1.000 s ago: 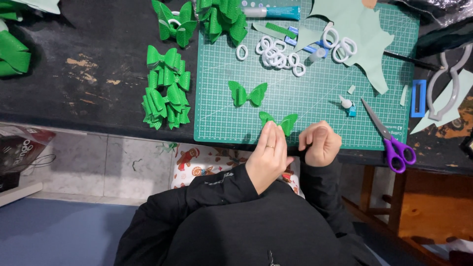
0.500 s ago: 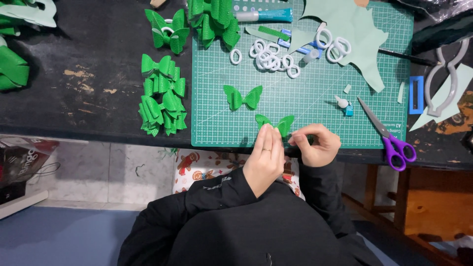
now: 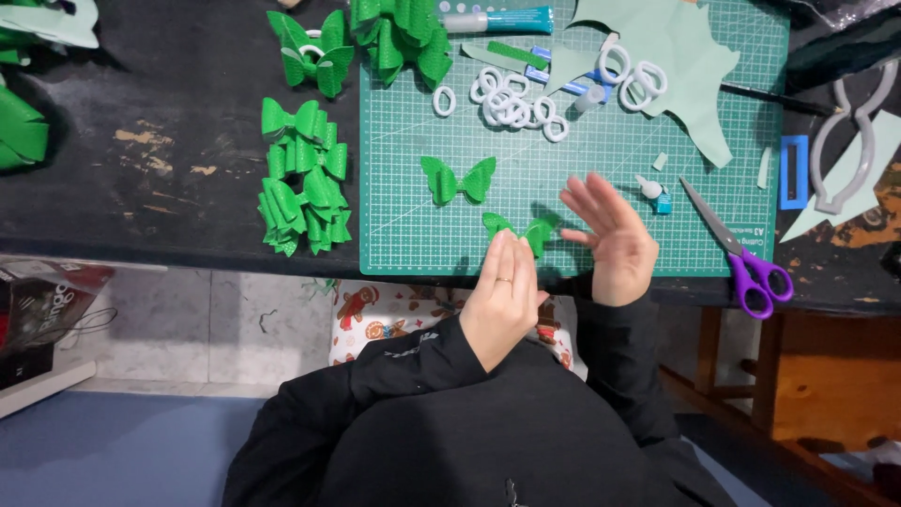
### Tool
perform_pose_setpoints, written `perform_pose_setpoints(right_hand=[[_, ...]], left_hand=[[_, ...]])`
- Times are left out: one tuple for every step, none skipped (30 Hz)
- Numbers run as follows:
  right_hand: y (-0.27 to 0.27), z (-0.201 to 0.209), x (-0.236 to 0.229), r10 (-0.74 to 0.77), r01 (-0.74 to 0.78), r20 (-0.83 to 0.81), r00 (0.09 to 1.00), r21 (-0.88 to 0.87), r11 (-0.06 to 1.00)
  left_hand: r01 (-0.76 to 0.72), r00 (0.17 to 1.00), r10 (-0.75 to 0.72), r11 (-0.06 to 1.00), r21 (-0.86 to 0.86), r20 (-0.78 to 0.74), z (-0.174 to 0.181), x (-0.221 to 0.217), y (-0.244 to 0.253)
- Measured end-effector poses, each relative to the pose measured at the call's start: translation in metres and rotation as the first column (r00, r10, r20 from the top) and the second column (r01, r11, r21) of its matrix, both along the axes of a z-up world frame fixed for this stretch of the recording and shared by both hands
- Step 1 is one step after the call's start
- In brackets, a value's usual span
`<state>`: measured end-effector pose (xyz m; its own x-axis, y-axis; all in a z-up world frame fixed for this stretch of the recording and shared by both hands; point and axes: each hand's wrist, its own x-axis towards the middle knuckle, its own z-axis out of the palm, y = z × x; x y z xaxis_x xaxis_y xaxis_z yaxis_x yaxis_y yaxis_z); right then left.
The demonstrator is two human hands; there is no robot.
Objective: Assembling and gluing green textured leather butterfly and bow accessories on a workbench.
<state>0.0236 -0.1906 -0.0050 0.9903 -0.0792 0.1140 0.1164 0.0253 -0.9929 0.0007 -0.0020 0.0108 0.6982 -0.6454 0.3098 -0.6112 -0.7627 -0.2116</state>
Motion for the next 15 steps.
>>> perform_pose_setpoints(right_hand=[[-0.005, -0.002, 0.001, -0.005, 0.005, 0.000, 1.000, -0.002, 1.000], [-0.009, -0.004, 0.002, 0.044, -0.041, -0.040, 0.998, 0.071, 0.997], [-0.013, -0.006, 0.004, 0.097, -0.085, -0.074, 0.993, 0.147, 0.985], [-0.015, -0.006, 0.004, 0.093, -0.081, -0.073, 0.993, 0.146, 0.986], [-0.016, -0.006, 0.004, 0.110, -0.094, -0.087, 0.990, 0.171, 0.981], [-0.018, -0.007, 0.004, 0.128, -0.107, -0.100, 0.987, 0.197, 0.975], [-0.020, -0.007, 0.004, 0.128, -0.106, -0.101, 0.987, 0.197, 0.975], [-0.022, -0.007, 0.004, 0.149, -0.122, -0.097, 0.984, 0.241, 0.963], [-0.023, -0.007, 0.005, 0.171, -0.139, -0.090, 0.981, 0.285, 0.948], [-0.024, -0.007, 0.005, 0.171, -0.139, -0.090, 0.981, 0.285, 0.948], [-0.025, -0.006, 0.004, 0.200, -0.163, -0.080, 0.976, 0.336, 0.928], [-0.027, -0.006, 0.004, 0.229, -0.185, -0.069, 0.971, 0.386, 0.904], [-0.028, -0.007, 0.003, 0.228, -0.184, -0.072, 0.971, 0.386, 0.904], [-0.029, -0.008, 0.002, 0.248, -0.203, -0.057, 0.967, 0.413, 0.888], [-0.030, -0.010, 0.002, 0.268, -0.225, -0.039, 0.962, 0.440, 0.869]], left_hand=[[0.005, 1.000, -0.005, 1.000, -0.002, 0.000, -0.001, 0.000, -0.001], [-0.002, 1.000, 0.002, 1.000, 0.008, 0.006, -0.001, -0.001, -0.001], [-0.010, 1.000, 0.009, 1.000, 0.018, 0.014, -0.002, 0.000, -0.002], [-0.005, 1.000, 0.005, 1.000, 0.017, 0.016, -0.002, 0.000, -0.002], [-0.002, 1.000, 0.002, 1.000, 0.015, 0.005, -0.002, 0.000, -0.002], [0.001, 1.000, -0.001, 1.000, 0.014, -0.006, -0.002, 0.001, -0.002], [0.002, 1.000, -0.002, 1.000, 0.014, -0.008, -0.002, 0.000, -0.003], [-0.003, 1.000, 0.003, 1.000, 0.010, -0.007, -0.002, 0.000, -0.003], [-0.008, 1.000, 0.008, 1.000, 0.006, -0.004, -0.001, 0.000, -0.002], [-0.008, 1.000, 0.008, 1.000, 0.007, -0.004, -0.002, 0.000, -0.002], [-0.007, 1.000, 0.008, 1.000, 0.009, -0.013, -0.002, 0.000, -0.003], [-0.007, 1.000, 0.007, 1.000, 0.010, -0.022, -0.003, 0.000, -0.003], [-0.006, 1.000, 0.006, 1.000, 0.009, -0.024, -0.003, 0.000, -0.003], [-0.011, 1.000, 0.011, 1.000, 0.005, -0.019, -0.003, -0.001, -0.003], [-0.018, 1.000, 0.018, 1.000, 0.000, -0.012, -0.003, -0.001, -0.003]])
